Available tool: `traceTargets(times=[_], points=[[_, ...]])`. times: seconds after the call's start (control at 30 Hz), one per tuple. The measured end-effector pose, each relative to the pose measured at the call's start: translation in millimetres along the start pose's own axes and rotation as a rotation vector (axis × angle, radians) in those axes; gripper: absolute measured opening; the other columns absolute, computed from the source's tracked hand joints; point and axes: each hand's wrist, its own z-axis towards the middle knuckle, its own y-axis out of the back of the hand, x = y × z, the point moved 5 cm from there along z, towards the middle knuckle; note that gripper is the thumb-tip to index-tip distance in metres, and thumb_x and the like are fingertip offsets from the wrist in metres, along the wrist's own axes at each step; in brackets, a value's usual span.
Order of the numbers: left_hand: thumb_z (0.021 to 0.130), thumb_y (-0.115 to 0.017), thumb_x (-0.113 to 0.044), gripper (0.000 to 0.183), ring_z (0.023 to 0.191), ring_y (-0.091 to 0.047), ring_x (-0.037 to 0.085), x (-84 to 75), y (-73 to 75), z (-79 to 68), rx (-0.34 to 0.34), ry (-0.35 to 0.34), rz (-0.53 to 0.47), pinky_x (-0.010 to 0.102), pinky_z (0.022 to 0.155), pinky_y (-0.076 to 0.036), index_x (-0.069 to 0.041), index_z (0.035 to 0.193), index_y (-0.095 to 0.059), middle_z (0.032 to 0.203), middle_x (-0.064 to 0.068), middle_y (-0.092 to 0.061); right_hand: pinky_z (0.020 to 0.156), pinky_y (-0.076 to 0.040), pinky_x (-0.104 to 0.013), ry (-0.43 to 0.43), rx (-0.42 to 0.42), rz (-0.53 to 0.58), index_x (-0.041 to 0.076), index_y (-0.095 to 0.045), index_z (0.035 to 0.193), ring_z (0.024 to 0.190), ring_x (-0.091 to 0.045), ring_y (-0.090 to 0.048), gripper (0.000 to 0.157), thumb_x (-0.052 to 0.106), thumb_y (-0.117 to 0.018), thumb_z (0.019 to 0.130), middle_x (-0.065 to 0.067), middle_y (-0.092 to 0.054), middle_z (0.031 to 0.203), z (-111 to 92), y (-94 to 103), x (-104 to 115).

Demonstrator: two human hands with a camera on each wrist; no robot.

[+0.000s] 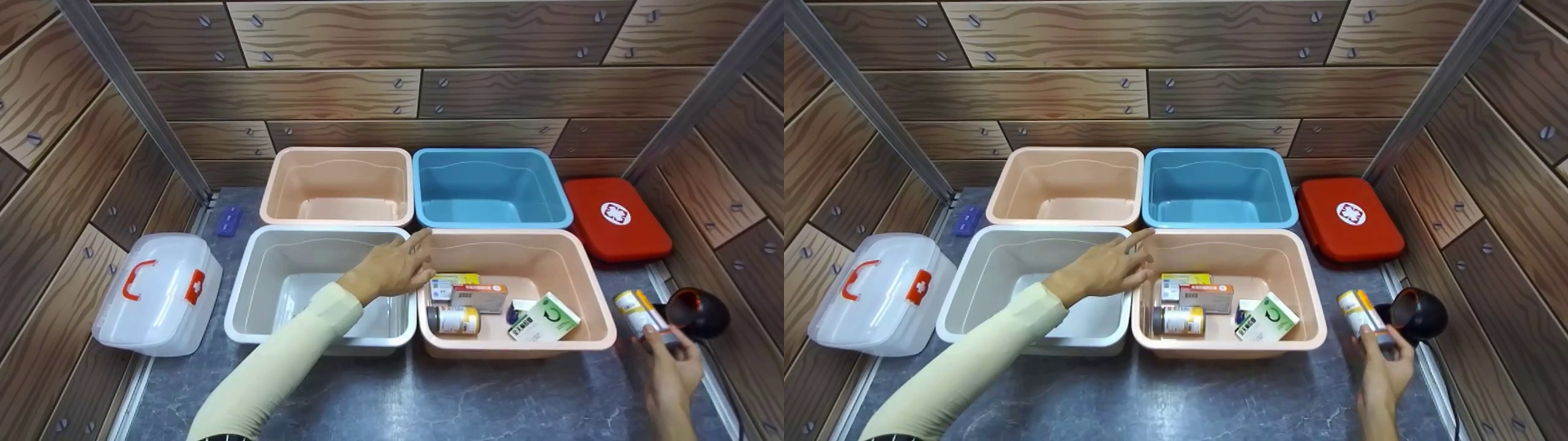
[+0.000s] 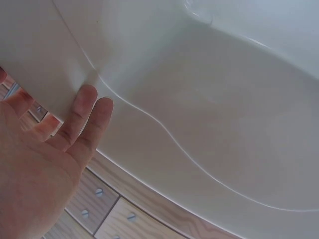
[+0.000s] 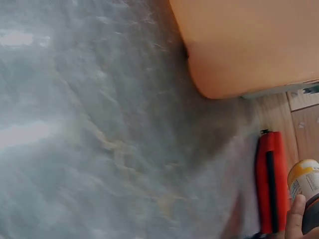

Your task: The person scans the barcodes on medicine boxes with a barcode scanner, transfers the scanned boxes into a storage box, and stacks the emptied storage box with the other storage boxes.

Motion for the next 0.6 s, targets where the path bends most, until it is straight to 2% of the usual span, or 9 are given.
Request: traceTargets(times=[0.13,0.23,0.3,0.43,0.6], points=[[0.115,-0.037,-0.052,0.058,0.151,-0.051,0.047,0.1,0.1,-0.4,-0.010,-0.002,-0.004,0.055,0.121,-0.049,-0.019,0.158,-0.058,0.184,0.006,-0.017,0.068,-0.065,-0.021,0.068,0.065,-0.037,0.012,-0.069,0.120,0.082,-0.007,-0.074,0.045,-0.020,-0.075,0.089,0.001,-0.064,0.116,1,-25.2,24],[0.115,-0.038,-0.052,0.058,0.150,-0.052,0.047,0.2,0.3,-0.6,-0.016,-0.005,-0.008,0.056,0.121,-0.050,-0.018,0.158,-0.058,0.184,0.007,-0.017,0.066,-0.067,-0.029,0.114,0.141,0.097,0.002,-0.068,0.123,0.085,-0.017,-0.076,0.050,-0.031,-0.067,0.085,-0.007,-0.064,0.118,4,-51.1,42],[0.115,-0.038,-0.052,0.059,0.150,-0.052,0.046,0.2,0.3,-0.6,-0.014,-0.004,-0.008,0.055,0.120,-0.050,-0.018,0.158,-0.058,0.184,0.007,-0.017,0.066,-0.067,-0.029,0.155,0.176,0.111,-0.001,-0.069,0.123,0.089,-0.018,-0.074,0.050,-0.033,-0.066,0.084,-0.010,-0.064,0.115,6,-67.9,54],[0.114,-0.039,-0.052,0.058,0.150,-0.052,0.046,0.1,0.4,-0.4,-0.013,-0.001,-0.012,0.055,0.120,-0.051,-0.019,0.157,-0.058,0.184,0.006,-0.017,0.069,-0.067,-0.028,0.195,0.248,0.065,-0.002,-0.069,0.127,0.101,-0.020,-0.069,0.053,-0.032,-0.067,0.084,-0.012,-0.066,0.113,9,-102.8,73],[0.114,-0.039,-0.052,0.058,0.150,-0.052,0.046,0.2,0.0,0.0,-0.017,-0.001,-0.018,0.055,0.120,-0.051,-0.018,0.157,-0.058,0.184,0.005,-0.017,0.073,-0.066,-0.023,0.251,0.330,-0.077,-0.001,-0.070,0.130,0.104,-0.021,-0.065,0.054,-0.029,-0.072,0.084,-0.010,-0.067,0.113,7,-151.2,87]])
